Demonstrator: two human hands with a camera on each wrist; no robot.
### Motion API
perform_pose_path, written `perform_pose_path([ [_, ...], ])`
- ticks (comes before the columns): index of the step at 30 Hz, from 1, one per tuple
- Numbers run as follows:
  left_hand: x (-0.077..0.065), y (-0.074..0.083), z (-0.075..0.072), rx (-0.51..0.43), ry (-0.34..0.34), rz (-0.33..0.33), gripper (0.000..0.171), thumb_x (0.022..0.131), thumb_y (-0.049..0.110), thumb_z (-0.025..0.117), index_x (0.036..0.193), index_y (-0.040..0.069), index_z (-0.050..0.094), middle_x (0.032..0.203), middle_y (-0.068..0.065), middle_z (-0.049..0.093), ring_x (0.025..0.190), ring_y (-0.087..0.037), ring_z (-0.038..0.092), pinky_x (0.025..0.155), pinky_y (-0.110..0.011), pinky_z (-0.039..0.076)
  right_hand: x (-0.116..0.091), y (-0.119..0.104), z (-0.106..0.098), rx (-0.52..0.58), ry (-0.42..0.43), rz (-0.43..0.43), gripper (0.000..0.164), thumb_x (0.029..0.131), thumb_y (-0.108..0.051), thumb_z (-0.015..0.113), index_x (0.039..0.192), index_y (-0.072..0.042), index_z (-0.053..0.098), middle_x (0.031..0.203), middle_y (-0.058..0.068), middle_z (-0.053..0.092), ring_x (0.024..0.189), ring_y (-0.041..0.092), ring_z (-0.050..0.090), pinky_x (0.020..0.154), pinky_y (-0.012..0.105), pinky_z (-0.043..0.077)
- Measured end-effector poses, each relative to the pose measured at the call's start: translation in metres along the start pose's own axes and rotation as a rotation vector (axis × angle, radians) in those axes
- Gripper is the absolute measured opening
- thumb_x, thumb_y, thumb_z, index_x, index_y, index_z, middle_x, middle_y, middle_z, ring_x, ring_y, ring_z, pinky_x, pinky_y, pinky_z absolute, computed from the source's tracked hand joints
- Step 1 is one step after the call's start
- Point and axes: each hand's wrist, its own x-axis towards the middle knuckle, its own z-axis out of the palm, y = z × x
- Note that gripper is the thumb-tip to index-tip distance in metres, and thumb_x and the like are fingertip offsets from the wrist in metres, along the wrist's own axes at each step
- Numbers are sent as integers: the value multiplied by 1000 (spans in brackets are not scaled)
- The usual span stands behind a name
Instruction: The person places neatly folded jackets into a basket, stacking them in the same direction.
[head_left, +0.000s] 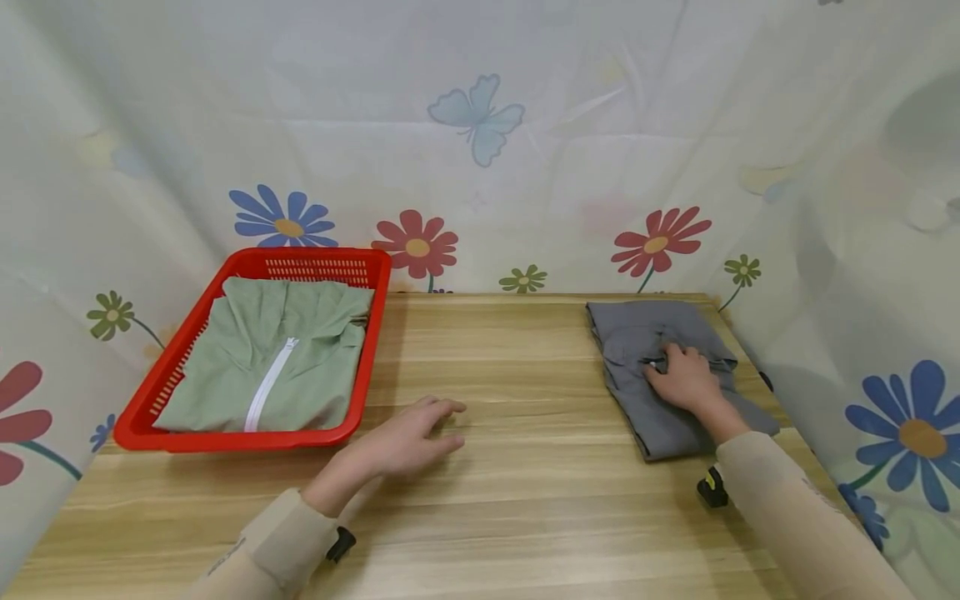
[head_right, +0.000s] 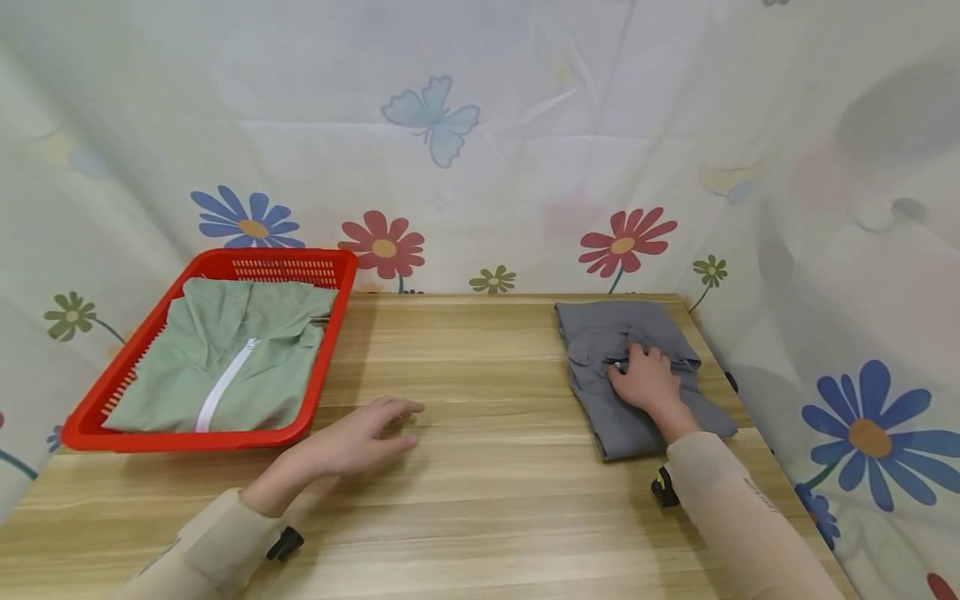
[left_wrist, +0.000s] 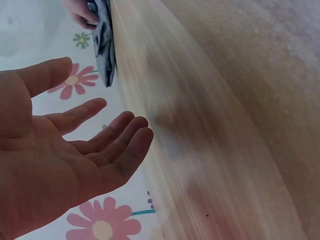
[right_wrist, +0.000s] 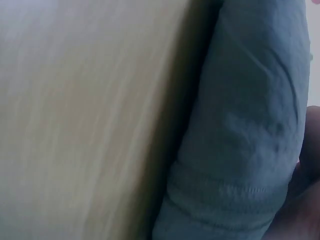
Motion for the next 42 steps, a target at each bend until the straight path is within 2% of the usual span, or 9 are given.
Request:
perform_pose_path([
  [5,2,-3,0,-14,-2,10,49,103,25,64,144,0,55,137,-19,57,129,-35,53,107,-53,43,0,-16,5,-2,0,-52,65,104,-34,53,148,12,39,143,45,32,133,63,29,97,76,35],
  [11,3,-3,-2,-27,-1,-4,49,102,25,65,144,1,55,137,-17,57,127,-34,53,106,-53,43,0,-32,11,-7,13,-127,63,103,-32,56,145,13,43,140,44,38,131,61,34,100,72,37],
  [18,3,-1,-2,-29,2,-28,49,103,26,64,144,1,55,137,-16,57,126,-33,54,105,-52,44,-2,-50,14,8,-11,-213,59,103,-29,57,142,15,46,138,43,43,130,61,38,104,69,35],
  [31,6,-1,-2,-51,8,-100,48,102,28,66,144,6,56,139,-12,57,129,-29,53,108,-49,43,0,-83,18,34,-68,-302,56,103,-28,60,140,14,51,136,35,54,130,52,46,104,62,41],
  [38,11,-2,0,-72,20,-74,48,103,26,65,143,3,56,139,-15,57,130,-31,52,108,-49,42,-2,-98,24,39,-83,-338,55,102,-26,60,140,14,51,136,34,56,130,51,48,106,60,40],
  [42,14,-3,1,-103,30,-82,48,103,25,64,144,2,55,137,-16,58,128,-32,53,107,-50,43,-3,-105,27,64,-92,-358,55,102,-25,62,139,14,52,137,33,56,131,50,49,107,59,41],
])
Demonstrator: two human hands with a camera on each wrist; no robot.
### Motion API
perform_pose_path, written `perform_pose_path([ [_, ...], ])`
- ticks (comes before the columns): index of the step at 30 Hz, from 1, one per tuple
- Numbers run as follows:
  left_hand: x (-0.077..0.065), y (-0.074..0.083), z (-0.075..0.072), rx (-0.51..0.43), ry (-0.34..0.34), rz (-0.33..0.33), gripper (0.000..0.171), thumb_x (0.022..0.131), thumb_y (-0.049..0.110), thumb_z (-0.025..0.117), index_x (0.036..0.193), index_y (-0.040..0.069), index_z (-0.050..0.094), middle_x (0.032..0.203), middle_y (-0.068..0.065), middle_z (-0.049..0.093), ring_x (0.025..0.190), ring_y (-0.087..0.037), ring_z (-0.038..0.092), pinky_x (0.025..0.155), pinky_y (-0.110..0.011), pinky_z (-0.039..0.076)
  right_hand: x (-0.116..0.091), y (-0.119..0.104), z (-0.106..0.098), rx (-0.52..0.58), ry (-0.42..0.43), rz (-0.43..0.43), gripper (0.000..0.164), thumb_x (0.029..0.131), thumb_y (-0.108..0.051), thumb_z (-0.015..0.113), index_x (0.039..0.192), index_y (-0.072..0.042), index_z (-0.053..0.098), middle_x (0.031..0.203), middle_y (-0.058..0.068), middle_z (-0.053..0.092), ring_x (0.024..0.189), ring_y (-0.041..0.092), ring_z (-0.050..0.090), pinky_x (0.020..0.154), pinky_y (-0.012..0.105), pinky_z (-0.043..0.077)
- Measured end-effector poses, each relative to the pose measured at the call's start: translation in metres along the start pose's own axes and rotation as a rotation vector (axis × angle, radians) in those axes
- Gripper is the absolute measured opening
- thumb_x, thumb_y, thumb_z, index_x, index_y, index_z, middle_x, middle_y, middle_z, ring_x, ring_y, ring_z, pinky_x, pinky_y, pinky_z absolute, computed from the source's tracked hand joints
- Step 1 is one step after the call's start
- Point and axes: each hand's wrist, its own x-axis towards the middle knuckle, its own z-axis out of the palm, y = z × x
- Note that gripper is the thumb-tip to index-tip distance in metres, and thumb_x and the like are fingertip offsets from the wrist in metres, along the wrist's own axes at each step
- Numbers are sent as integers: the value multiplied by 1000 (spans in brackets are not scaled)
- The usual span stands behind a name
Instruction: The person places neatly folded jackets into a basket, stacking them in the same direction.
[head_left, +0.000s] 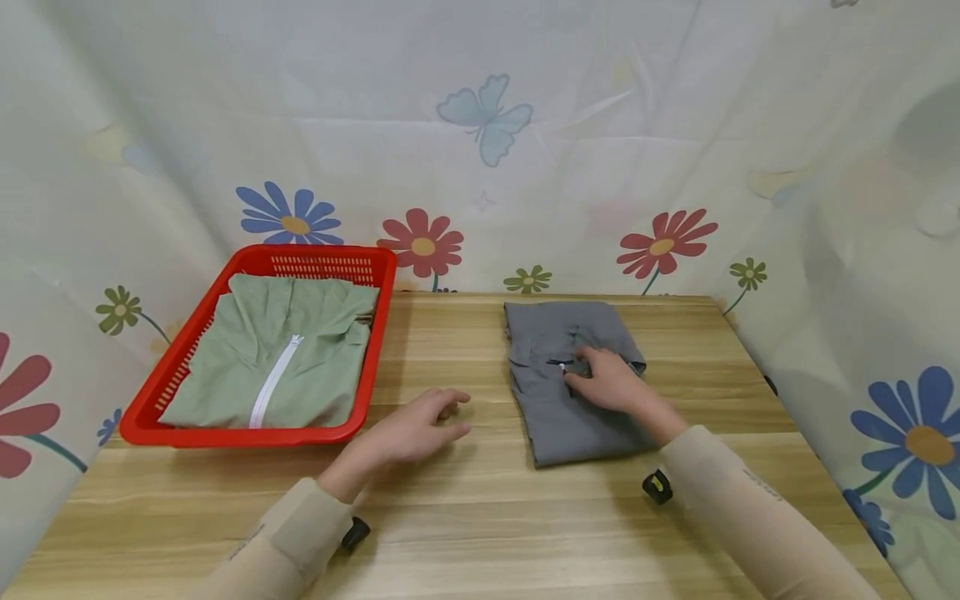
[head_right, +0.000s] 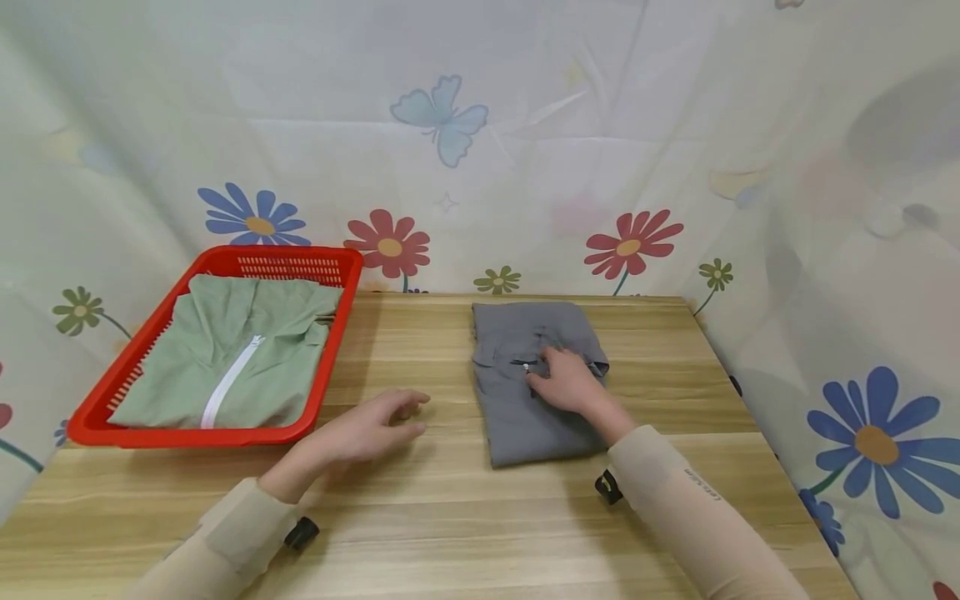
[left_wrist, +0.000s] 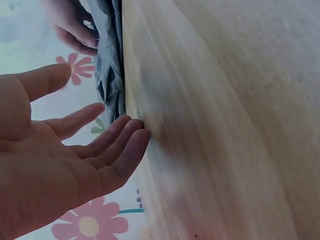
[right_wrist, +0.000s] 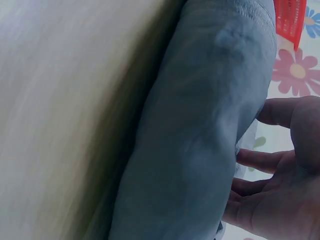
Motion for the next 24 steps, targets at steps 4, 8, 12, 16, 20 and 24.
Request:
perform_pose_path([
  [4,3,0,0,-24,9,-8,48,103,24,64,144,-1,54,136,-18,59,127,-34,54,107,-51,43,1,-8,3,24,-9,-46,55,100,-23,64,139,14,52,137,32,57,130,48,51,106,57,42],
  [8,7,0,0,-45,18,-9,49,103,21,63,143,-6,53,136,-20,59,127,-35,55,108,-51,42,0,-17,6,49,-27,-80,54,99,-22,66,139,12,53,136,30,58,129,46,53,105,57,43],
  [12,8,-1,0,-80,36,-40,51,103,21,64,144,-7,52,136,-21,59,126,-35,54,109,-52,41,0,-25,9,59,-34,-104,53,99,-23,67,139,10,54,135,28,60,128,44,54,104,56,44],
  [16,9,-2,1,-110,63,-67,55,103,22,64,147,-7,48,137,-24,57,128,-36,53,109,-52,41,2,-32,13,65,-42,-122,54,99,-24,69,140,8,54,136,26,59,130,43,53,106,55,43],
  [20,10,-4,1,-131,82,-87,57,103,23,63,149,-6,46,141,-26,54,130,-38,52,109,-53,40,3,-39,16,83,-61,-132,55,98,-24,70,141,6,54,139,24,58,132,41,52,107,54,42],
  [24,11,-5,1,-135,89,-104,60,103,25,64,150,-6,45,143,-26,52,130,-38,52,108,-53,41,3,-46,18,112,-73,-135,55,97,-22,72,141,4,55,140,22,58,133,39,51,108,53,42],
])
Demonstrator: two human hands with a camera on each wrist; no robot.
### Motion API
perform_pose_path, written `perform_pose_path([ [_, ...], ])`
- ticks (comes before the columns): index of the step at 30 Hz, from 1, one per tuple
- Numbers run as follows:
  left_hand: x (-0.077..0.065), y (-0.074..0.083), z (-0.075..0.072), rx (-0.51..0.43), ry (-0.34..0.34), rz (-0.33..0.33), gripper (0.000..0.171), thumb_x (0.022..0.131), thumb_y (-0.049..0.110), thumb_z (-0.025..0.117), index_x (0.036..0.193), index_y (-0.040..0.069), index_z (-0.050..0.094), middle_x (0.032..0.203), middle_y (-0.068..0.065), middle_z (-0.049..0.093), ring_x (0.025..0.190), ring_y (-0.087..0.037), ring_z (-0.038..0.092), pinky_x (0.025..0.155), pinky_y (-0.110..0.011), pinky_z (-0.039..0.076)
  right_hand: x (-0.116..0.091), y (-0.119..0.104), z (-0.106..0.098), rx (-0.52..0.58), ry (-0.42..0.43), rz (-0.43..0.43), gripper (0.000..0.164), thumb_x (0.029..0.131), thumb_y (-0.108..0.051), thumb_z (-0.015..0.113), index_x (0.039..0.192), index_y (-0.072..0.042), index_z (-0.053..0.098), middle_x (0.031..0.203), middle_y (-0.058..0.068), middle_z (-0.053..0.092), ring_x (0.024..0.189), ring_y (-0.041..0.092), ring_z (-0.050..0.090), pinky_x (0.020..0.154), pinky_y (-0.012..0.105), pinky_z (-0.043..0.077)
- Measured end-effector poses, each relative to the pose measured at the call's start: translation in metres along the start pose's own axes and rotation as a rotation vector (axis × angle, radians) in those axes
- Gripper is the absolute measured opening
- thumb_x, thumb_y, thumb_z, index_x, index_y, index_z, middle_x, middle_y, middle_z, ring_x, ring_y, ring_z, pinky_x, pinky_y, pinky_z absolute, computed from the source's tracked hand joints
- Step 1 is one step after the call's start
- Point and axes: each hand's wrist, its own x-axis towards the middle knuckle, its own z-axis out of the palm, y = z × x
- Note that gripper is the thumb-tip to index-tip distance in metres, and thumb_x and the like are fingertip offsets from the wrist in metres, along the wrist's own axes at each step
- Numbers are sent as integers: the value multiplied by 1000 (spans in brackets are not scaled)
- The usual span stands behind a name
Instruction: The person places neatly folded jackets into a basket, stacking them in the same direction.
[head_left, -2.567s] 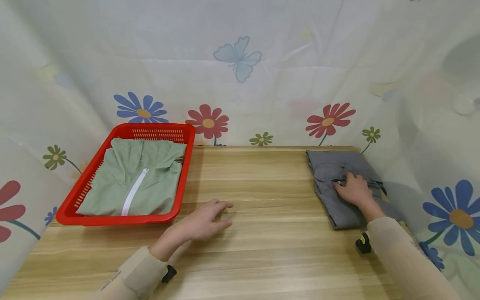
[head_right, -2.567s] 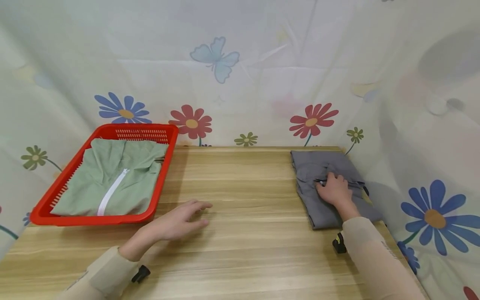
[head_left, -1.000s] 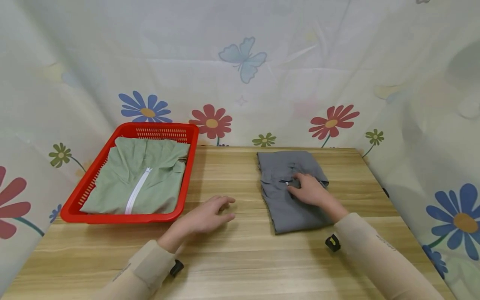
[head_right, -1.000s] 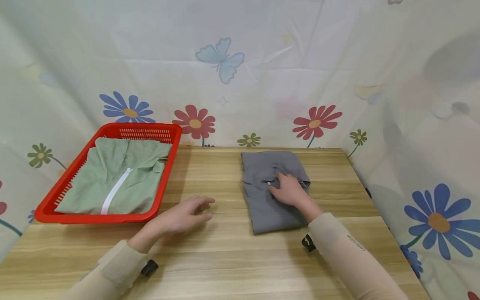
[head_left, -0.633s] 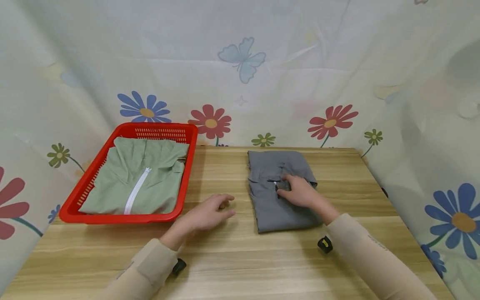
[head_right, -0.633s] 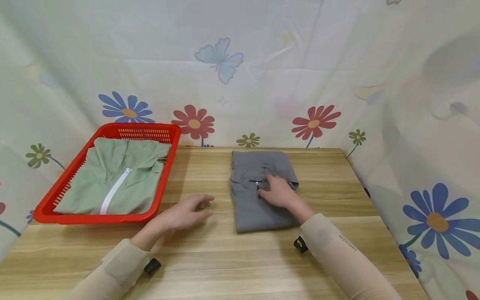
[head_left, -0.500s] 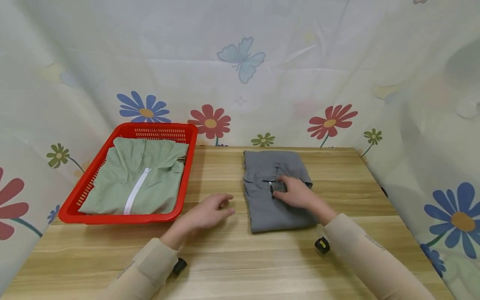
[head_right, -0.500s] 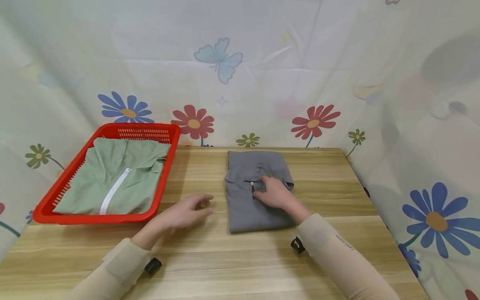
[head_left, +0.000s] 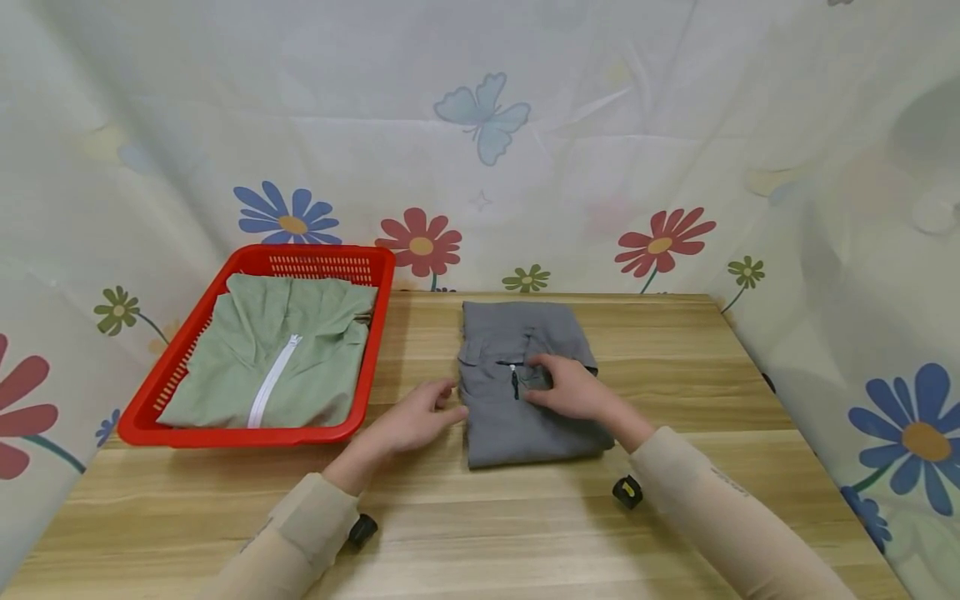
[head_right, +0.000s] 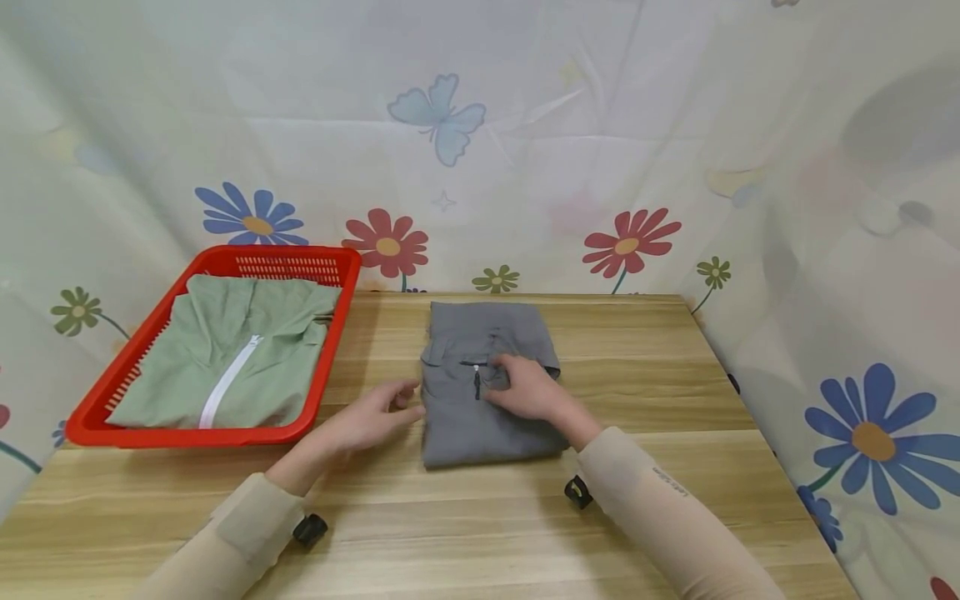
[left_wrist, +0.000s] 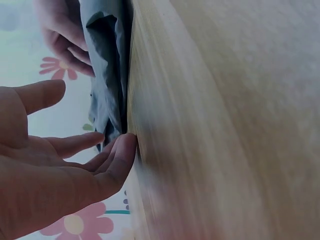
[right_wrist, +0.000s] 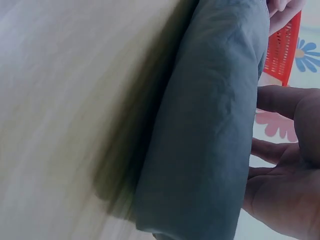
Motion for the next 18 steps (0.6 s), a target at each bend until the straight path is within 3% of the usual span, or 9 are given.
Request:
perform_pose_path([
  [6,2,-3,-1,-23,15,-17,64,103,25,64,153,-6,40,148,-26,47,130,-37,52,108,-53,42,3,-8,5,62,0,-24,55,96,-22,74,141,3,55,140,21,59,132,38,53,107,51,43],
  [12,4,-5,-2,-40,25,-53,67,103,27,64,155,-5,37,151,-27,42,131,-37,51,108,-52,42,1,-6,3,278,48,7,50,97,-14,72,140,4,54,135,23,60,125,38,58,102,52,48],
  [18,6,-5,-2,-84,43,-86,71,104,27,62,157,-6,31,154,-28,38,136,-41,46,111,-53,39,-1,13,-16,436,197,55,42,101,-10,64,136,10,54,125,27,60,106,37,66,84,44,58],
])
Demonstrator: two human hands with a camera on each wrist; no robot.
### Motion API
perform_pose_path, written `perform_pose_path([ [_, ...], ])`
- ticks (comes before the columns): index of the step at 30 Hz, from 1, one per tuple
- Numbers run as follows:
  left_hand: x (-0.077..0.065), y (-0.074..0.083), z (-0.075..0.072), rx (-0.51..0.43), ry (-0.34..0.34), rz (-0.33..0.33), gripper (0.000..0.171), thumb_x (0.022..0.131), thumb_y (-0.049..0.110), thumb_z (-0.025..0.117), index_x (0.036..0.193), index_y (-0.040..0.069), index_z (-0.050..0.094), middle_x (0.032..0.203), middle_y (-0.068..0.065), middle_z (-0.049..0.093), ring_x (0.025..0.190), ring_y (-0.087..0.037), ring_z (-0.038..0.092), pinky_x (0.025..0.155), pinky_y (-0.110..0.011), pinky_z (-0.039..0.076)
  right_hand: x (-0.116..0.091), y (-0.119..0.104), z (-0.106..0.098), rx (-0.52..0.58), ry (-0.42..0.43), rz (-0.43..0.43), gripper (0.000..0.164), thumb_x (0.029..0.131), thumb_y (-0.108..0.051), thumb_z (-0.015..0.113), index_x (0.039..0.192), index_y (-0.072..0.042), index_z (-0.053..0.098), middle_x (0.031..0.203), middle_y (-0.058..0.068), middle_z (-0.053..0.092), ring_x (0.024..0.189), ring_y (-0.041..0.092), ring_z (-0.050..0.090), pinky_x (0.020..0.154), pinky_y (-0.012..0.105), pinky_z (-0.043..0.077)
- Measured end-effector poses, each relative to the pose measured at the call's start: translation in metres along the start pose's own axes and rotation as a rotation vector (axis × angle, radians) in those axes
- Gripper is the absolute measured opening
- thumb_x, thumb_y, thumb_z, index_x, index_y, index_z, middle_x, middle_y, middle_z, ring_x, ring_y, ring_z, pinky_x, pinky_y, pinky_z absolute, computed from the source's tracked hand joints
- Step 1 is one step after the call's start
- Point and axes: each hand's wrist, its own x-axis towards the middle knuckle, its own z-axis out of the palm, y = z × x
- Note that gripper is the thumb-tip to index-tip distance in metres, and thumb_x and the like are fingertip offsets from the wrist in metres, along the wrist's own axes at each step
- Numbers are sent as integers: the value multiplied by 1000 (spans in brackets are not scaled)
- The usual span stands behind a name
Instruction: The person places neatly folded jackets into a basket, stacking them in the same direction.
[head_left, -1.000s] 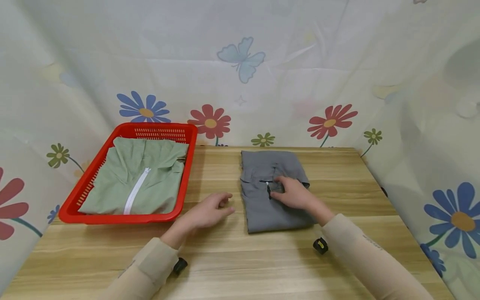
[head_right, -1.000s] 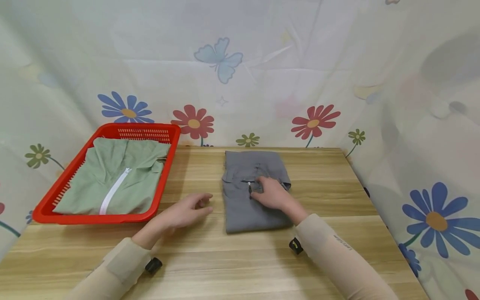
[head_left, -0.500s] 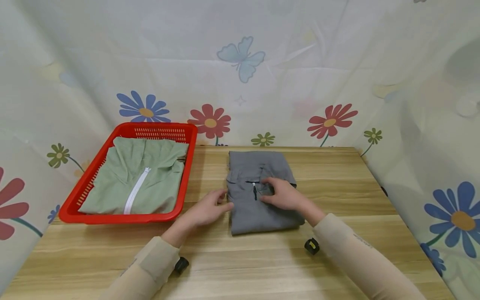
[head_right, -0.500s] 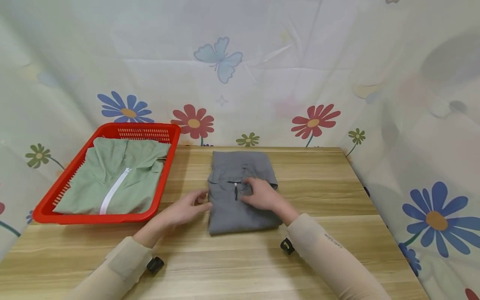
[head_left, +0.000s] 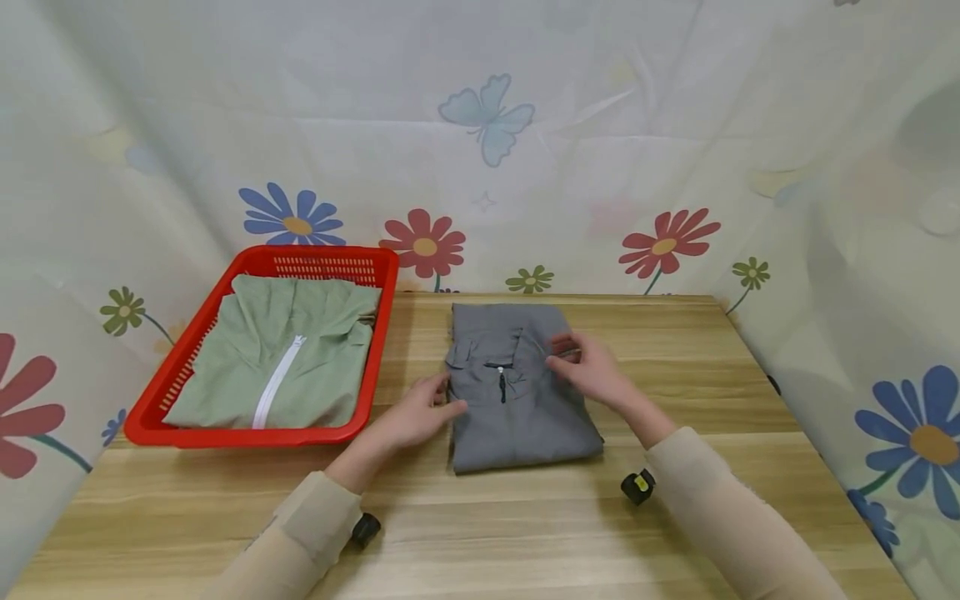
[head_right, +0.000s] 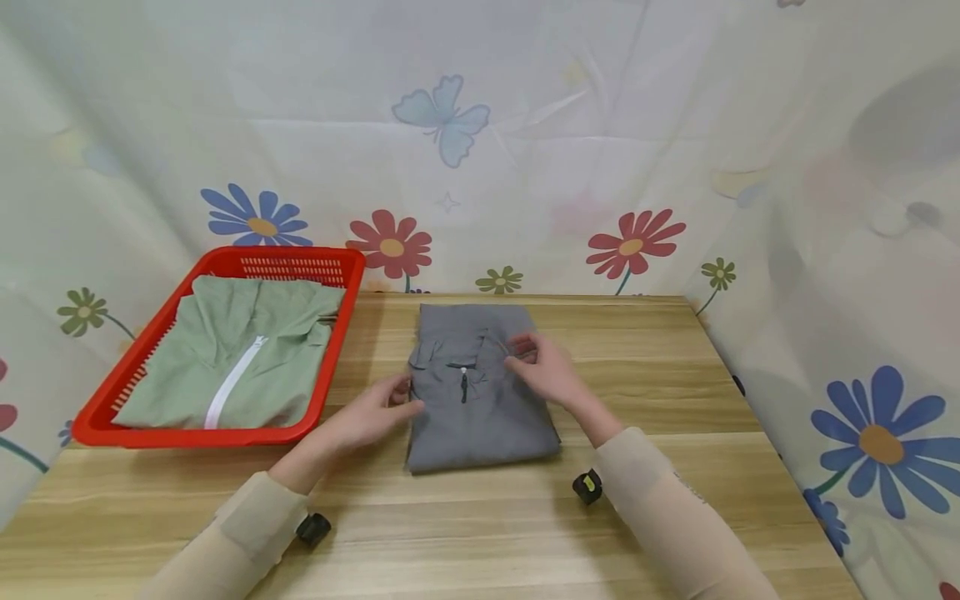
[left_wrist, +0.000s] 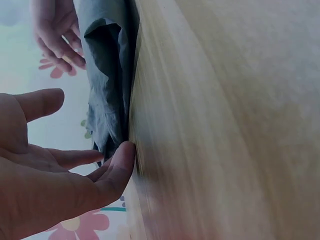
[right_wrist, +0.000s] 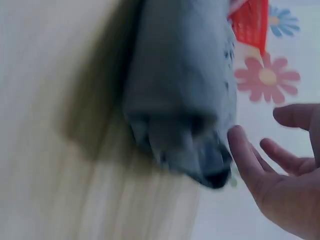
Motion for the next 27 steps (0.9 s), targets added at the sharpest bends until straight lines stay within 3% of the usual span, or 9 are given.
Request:
perform_pose_path([
  [3,3,0,0,-23,20,13,71,104,26,62,156,-9,30,154,-29,40,137,-42,46,112,-53,38,1,6,-14,9,115,39,41,101,-11,65,135,9,55,120,26,61,100,36,66,79,43,59],
  [7,8,2,1,-75,73,14,69,103,24,63,155,-9,33,154,-27,41,140,-39,43,113,-53,36,-1,14,-26,-48,184,126,45,101,-16,64,138,7,52,127,29,57,113,42,60,90,50,54],
  [11,14,4,4,-127,108,-8,67,103,24,63,156,-6,35,155,-26,41,142,-37,40,114,-53,36,-4,20,-31,-108,134,216,55,102,-22,61,144,9,44,140,35,48,127,48,50,99,56,47],
  [15,19,8,6,-165,105,-29,69,104,24,62,157,-7,31,156,-28,39,143,-40,39,114,-52,36,-7,24,-30,-130,37,260,62,105,-25,56,150,13,35,141,37,46,125,47,51,96,55,50],
  [21,27,13,7,-142,121,-45,69,104,27,61,157,-7,31,157,-27,38,143,-39,38,114,-52,35,-8,31,-24,-148,-70,219,54,108,-21,52,148,13,40,136,35,53,115,40,60,88,46,55],
  [27,34,15,9,-162,154,-87,68,104,29,60,154,-9,33,155,-26,40,141,-37,40,114,-52,36,-6,30,-20,-142,-63,199,47,111,-20,44,147,11,45,132,31,58,95,33,66,76,40,56],
])
